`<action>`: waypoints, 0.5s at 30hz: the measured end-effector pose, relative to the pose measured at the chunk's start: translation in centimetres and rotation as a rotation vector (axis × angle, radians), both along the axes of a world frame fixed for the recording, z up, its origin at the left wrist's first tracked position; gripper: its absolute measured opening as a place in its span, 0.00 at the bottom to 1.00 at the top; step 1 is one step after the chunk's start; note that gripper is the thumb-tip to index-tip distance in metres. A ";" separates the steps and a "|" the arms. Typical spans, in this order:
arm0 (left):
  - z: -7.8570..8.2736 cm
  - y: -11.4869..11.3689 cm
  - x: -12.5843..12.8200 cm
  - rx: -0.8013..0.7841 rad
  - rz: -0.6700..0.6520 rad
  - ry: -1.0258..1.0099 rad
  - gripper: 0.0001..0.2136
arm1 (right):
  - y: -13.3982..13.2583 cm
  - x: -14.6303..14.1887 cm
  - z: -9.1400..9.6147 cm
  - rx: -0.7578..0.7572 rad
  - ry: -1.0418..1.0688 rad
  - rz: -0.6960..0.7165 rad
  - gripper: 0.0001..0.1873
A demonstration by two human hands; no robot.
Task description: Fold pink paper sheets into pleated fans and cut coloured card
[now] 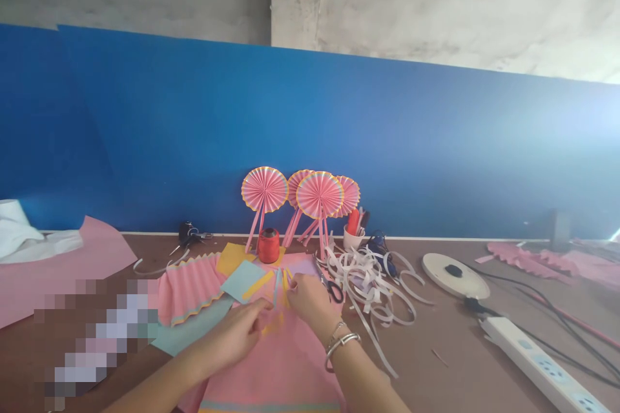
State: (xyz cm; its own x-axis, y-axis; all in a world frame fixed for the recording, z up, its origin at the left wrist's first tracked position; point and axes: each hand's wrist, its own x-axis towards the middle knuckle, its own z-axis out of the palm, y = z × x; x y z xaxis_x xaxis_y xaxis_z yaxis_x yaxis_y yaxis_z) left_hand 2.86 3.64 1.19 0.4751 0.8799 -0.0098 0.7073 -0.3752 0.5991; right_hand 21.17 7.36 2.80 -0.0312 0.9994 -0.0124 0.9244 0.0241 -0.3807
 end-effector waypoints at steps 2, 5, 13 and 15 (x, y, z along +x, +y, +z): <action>-0.2 0.6 -0.1 0.011 0.040 -0.060 0.21 | -0.2 -0.3 0.2 0.000 -0.013 0.013 0.11; -0.4 2.1 -0.6 0.080 0.179 -0.136 0.17 | -0.8 -0.5 0.4 -0.007 -0.046 0.040 0.12; -2.1 4.8 -2.2 0.375 0.265 -0.057 0.16 | -5.8 -2.1 2.3 -0.194 -0.164 0.463 0.17; -2.0 4.1 -2.0 0.456 0.207 -0.021 0.18 | -7.3 -2.6 3.1 -0.284 -0.175 0.527 0.23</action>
State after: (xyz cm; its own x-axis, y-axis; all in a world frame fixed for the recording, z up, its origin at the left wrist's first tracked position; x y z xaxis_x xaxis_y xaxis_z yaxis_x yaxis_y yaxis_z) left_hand 0.90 7.79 -0.83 0.2859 0.8680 0.4060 0.7839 -0.4555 0.4218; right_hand 18.52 0.05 5.91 -0.4930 0.8070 -0.3250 0.8650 0.4145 -0.2829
